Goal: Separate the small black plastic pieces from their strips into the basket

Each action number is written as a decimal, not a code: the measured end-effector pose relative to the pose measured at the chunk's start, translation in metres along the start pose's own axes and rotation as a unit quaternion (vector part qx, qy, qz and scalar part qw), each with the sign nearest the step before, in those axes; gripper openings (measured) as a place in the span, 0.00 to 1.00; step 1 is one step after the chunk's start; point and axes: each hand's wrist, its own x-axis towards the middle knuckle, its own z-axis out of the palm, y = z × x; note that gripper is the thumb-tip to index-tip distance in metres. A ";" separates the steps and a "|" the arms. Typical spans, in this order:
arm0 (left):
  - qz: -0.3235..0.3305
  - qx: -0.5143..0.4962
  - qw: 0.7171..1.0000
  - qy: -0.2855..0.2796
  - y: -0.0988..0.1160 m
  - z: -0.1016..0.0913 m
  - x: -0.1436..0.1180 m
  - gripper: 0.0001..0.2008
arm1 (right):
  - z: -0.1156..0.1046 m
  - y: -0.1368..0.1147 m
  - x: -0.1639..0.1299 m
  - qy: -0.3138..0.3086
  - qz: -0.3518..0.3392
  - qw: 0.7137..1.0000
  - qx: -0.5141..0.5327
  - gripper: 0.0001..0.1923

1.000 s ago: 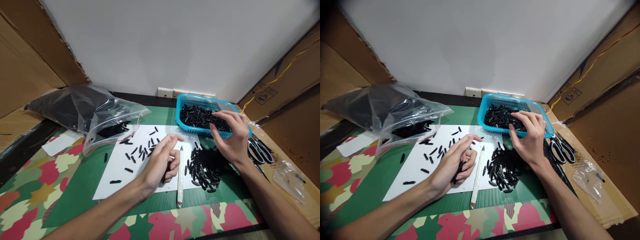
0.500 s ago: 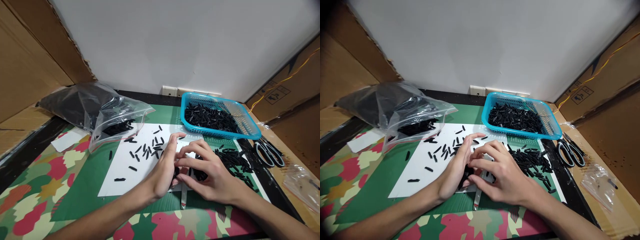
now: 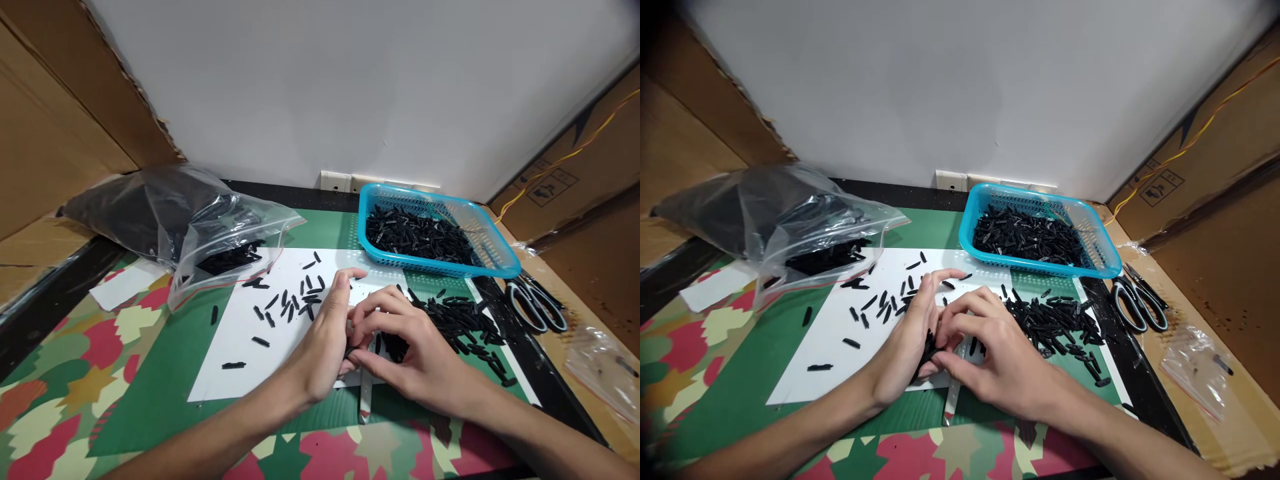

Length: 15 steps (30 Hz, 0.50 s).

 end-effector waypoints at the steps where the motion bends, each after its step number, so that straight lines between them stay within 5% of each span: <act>1: -0.024 -0.015 1.000 -0.010 0.002 0.000 0.000 0.31 | -0.001 -0.001 0.000 0.008 -0.016 1.000 -0.001 0.05; 9: -0.057 -0.051 0.996 -0.043 0.009 -0.002 0.010 0.17 | -0.032 0.012 0.004 0.105 -0.195 0.967 -0.126 0.10; 15: -0.043 -0.062 0.993 -0.090 0.009 -0.003 0.011 0.17 | -0.038 0.024 0.004 0.151 -0.164 0.969 -0.103 0.09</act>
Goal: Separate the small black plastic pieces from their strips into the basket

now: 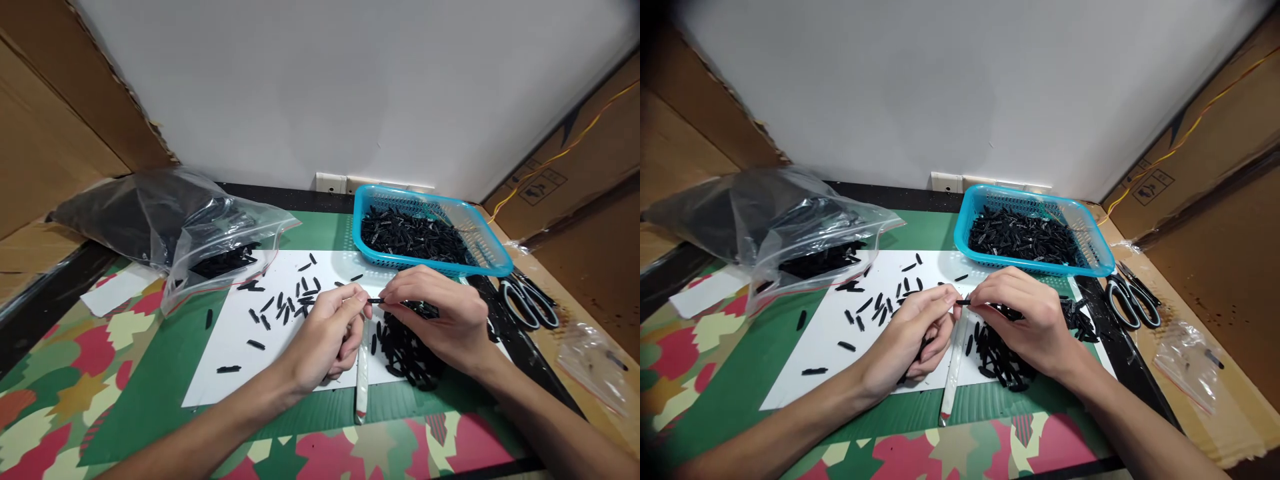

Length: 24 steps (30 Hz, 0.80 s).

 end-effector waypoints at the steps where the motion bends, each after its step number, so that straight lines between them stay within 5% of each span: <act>1: 0.004 -0.001 1.000 -0.007 0.000 0.000 0.000 0.17 | 0.001 0.000 0.000 0.003 0.012 1.000 0.009 0.08; 11: 0.028 0.006 1.000 0.001 0.000 -0.003 0.001 0.20 | 0.003 0.001 0.001 -0.031 0.125 0.990 0.050 0.05; 24: -0.001 -0.004 0.999 0.034 0.001 -0.003 0.003 0.16 | 0.004 -0.001 0.002 -0.018 0.076 0.997 -0.001 0.04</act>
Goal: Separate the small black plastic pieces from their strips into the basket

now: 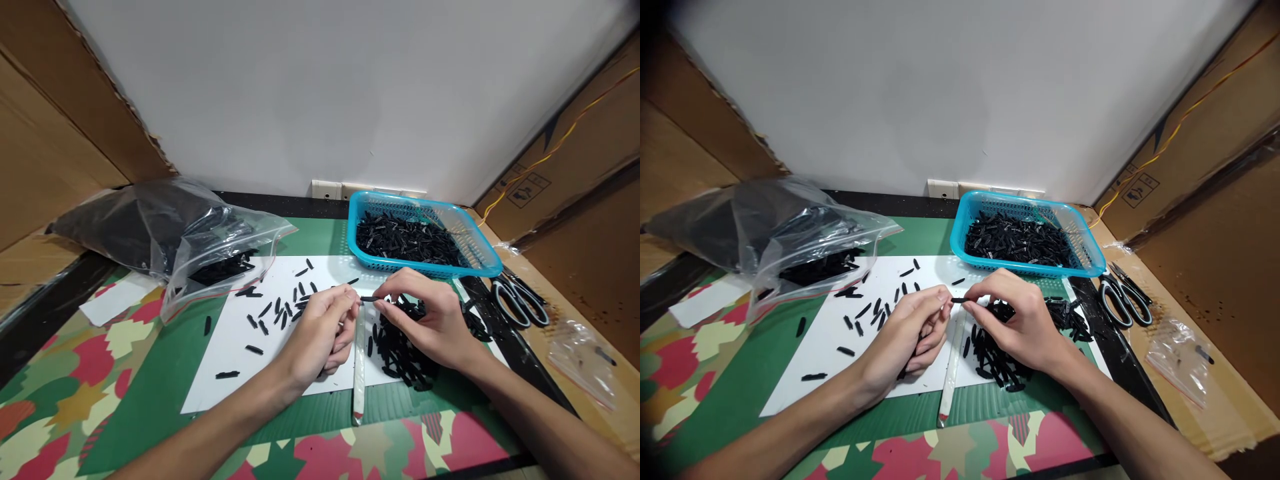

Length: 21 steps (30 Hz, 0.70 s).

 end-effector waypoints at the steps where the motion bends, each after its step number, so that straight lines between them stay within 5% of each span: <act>1: -0.003 -0.008 1.000 0.004 0.001 0.000 0.000 0.15 | -0.001 0.001 0.000 0.014 -0.020 1.000 -0.015 0.05; 7: -0.005 -0.054 0.998 0.029 0.003 0.003 -0.003 0.13 | -0.022 0.017 0.004 0.107 -0.114 0.959 -0.236 0.04; 14: -0.011 -0.043 0.999 0.010 0.002 0.003 -0.004 0.13 | -0.037 0.032 0.006 0.161 -0.027 0.909 -0.382 0.05; 17: -0.028 -0.046 0.998 0.015 0.001 0.005 -0.004 0.12 | -0.021 0.015 0.001 0.094 -0.076 0.938 -0.326 0.07; 21: 0.004 -0.027 0.999 0.032 -0.005 0.009 -0.005 0.13 | 0.018 -0.021 -0.010 -0.033 -0.258 0.943 -0.207 0.05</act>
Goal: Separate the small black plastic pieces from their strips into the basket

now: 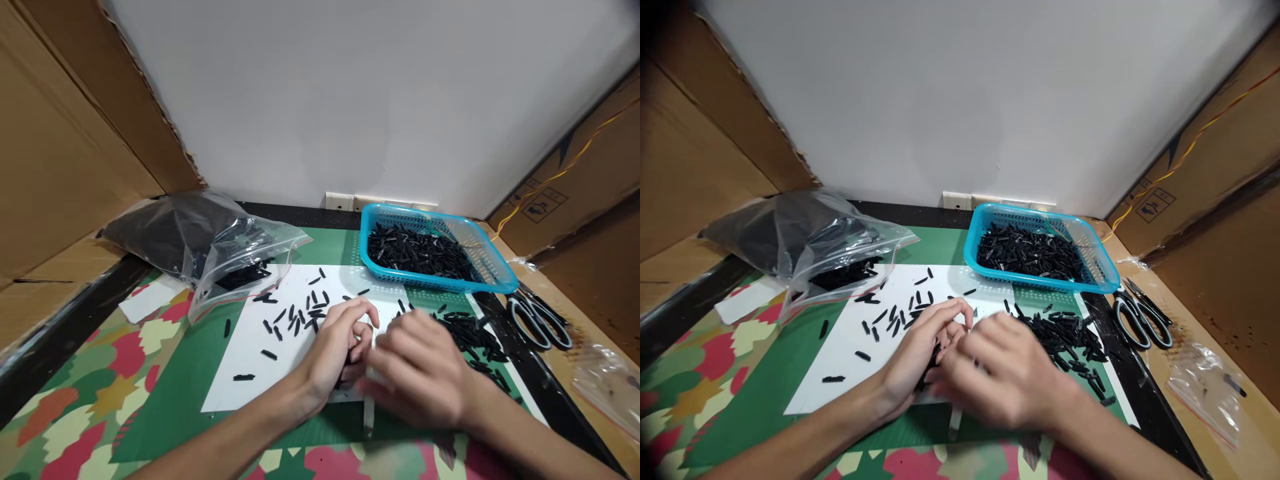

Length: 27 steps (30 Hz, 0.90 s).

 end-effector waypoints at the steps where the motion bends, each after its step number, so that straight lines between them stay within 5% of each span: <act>1: 0.017 0.009 1.000 0.002 -0.002 0.001 0.000 0.14 | 0.005 -0.010 0.003 -0.004 -0.036 0.999 0.017 0.06; 6: 0.053 0.019 0.998 -0.001 -0.005 0.003 -0.003 0.13 | 0.017 -0.026 0.009 0.004 -0.038 0.999 0.023 0.16; 15: -0.002 0.013 1.000 -0.019 -0.005 -0.001 -0.001 0.16 | 0.022 -0.029 0.007 0.009 0.030 0.999 -0.035 0.08; 19: -0.017 -0.020 0.998 -0.066 -0.004 -0.003 -0.002 0.26 | 0.023 -0.036 0.008 -0.010 0.113 0.993 0.010 0.09; 27: 0.008 0.001 0.995 -0.102 -0.005 -0.002 -0.004 0.37 | 0.022 -0.038 0.005 0.013 0.175 0.976 0.130 0.07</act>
